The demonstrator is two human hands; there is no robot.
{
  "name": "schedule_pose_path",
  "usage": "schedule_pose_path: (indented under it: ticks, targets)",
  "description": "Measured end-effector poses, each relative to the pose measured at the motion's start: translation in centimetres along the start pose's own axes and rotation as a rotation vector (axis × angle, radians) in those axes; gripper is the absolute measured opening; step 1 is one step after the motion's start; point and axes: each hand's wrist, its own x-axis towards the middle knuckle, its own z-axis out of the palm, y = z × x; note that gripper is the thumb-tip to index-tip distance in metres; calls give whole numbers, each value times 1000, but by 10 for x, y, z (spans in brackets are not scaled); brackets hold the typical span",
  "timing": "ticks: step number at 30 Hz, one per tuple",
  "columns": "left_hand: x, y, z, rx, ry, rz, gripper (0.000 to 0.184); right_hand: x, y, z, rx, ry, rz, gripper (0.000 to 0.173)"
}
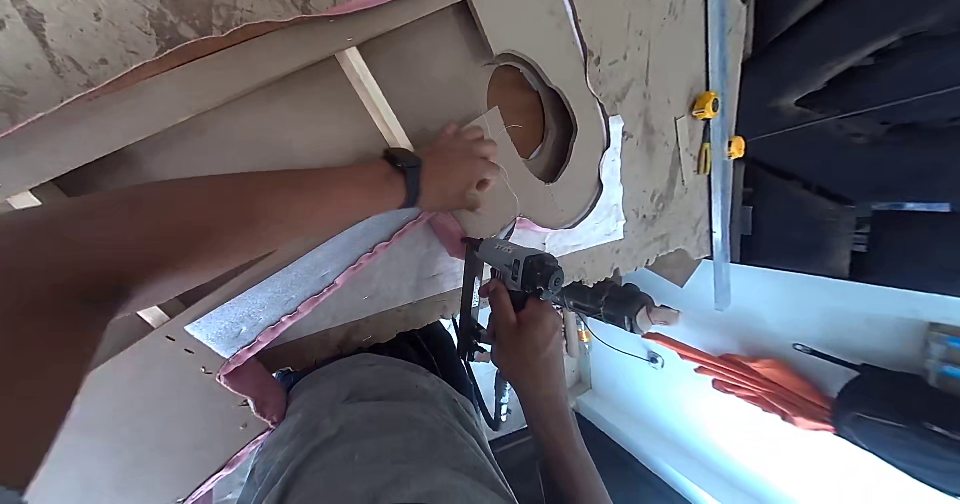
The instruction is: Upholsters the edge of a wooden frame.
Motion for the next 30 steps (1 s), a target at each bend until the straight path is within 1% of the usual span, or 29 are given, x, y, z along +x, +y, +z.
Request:
schedule_pose_path:
  ticks: [1,3,4,6,8,15,19,21,25,30]
  targets:
    - [-9,-7,-5,35,19,-10,44,1,2,0,13,-4,5,28]
    - [-26,-14,-9,90,-68,-74,68,3,8,-2,28,-18,17,30]
    - [-32,-15,-6,106,-99,-119,71,3,10,-2,58,-27,19,30]
    - [-35,-12,-3,89,-108,-189,66,3,9,0,144,-21,1,28]
    - [-33,-7,0,66,-110,-222,62,0,10,1,191,-4,-25,25]
    - [-32,-1,-2,57,-112,-260,50,6,-5,13,84,44,-54,25]
    - [-32,-2,0,59,-110,-261,50,9,-13,10,-1,9,-8,28]
    - [-32,-2,0,63,-107,-252,50,11,-15,5,15,-12,11,27]
    - [-32,-3,-1,62,-93,-252,51,11,-19,3,58,20,-26,26]
    - [-31,-1,0,44,-79,-258,51,17,-26,7,-4,8,-47,27]
